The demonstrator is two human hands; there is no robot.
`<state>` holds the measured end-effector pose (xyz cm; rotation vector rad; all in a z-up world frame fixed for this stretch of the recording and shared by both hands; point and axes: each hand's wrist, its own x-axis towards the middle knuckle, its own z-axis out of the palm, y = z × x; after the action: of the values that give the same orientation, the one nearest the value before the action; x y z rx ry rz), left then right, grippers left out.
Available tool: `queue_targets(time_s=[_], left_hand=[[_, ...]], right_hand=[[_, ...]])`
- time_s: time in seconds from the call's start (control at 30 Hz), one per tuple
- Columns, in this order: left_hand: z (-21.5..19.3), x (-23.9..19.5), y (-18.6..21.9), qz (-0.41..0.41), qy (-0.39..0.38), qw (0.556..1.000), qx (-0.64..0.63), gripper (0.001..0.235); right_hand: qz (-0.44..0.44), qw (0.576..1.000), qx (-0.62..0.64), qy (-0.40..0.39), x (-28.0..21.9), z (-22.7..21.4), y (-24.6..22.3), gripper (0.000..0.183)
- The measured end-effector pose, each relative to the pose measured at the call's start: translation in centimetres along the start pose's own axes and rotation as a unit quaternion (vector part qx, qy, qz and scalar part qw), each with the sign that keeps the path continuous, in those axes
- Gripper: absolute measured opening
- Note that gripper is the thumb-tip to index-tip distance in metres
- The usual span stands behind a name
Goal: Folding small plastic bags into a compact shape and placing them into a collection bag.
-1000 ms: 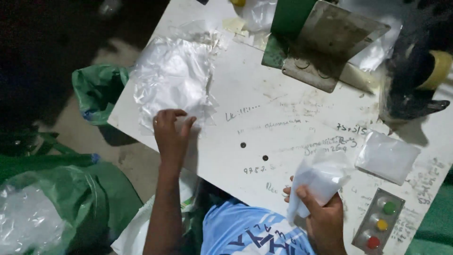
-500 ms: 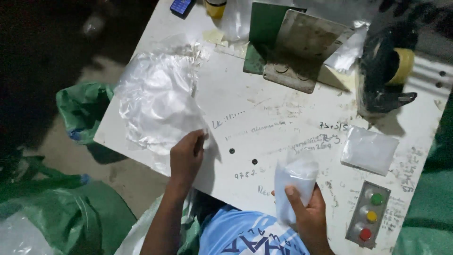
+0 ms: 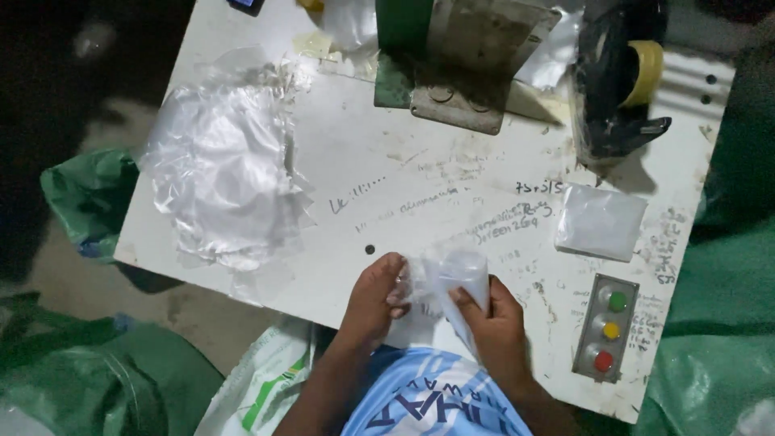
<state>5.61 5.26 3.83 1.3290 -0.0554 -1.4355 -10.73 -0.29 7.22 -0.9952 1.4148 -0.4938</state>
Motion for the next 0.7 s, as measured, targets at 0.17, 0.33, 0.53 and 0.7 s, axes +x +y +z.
queue_targets(time_s=[0.17, 0.33, 0.53, 0.7], left_hand=[[2.1, 0.5, -2.1, 0.173, 0.046, 0.969, 0.168, 0.023], [2.9, 0.7, -3.8, 0.509, 0.159, 0.666, 0.522, 0.016], [2.2, -0.5, -3.7, 0.626, 0.062, 0.523, 0.576, 0.02], [5.1, -1.2, -1.7, 0.497, 0.063, 0.755, 0.423, 0.028]], right_hand=[[0.087, 0.993, -0.085, -0.008, -0.8, -0.1, -0.5, 0.04], [-0.149, 0.832, -0.489, -0.214, -0.3, -0.4, -2.6, 0.058], [0.162, 0.983, -0.064, -0.051, -1.5, -1.0, -9.1, 0.056], [0.061, 0.983, -0.032, -0.169, -0.4, -2.7, -1.7, 0.045]])
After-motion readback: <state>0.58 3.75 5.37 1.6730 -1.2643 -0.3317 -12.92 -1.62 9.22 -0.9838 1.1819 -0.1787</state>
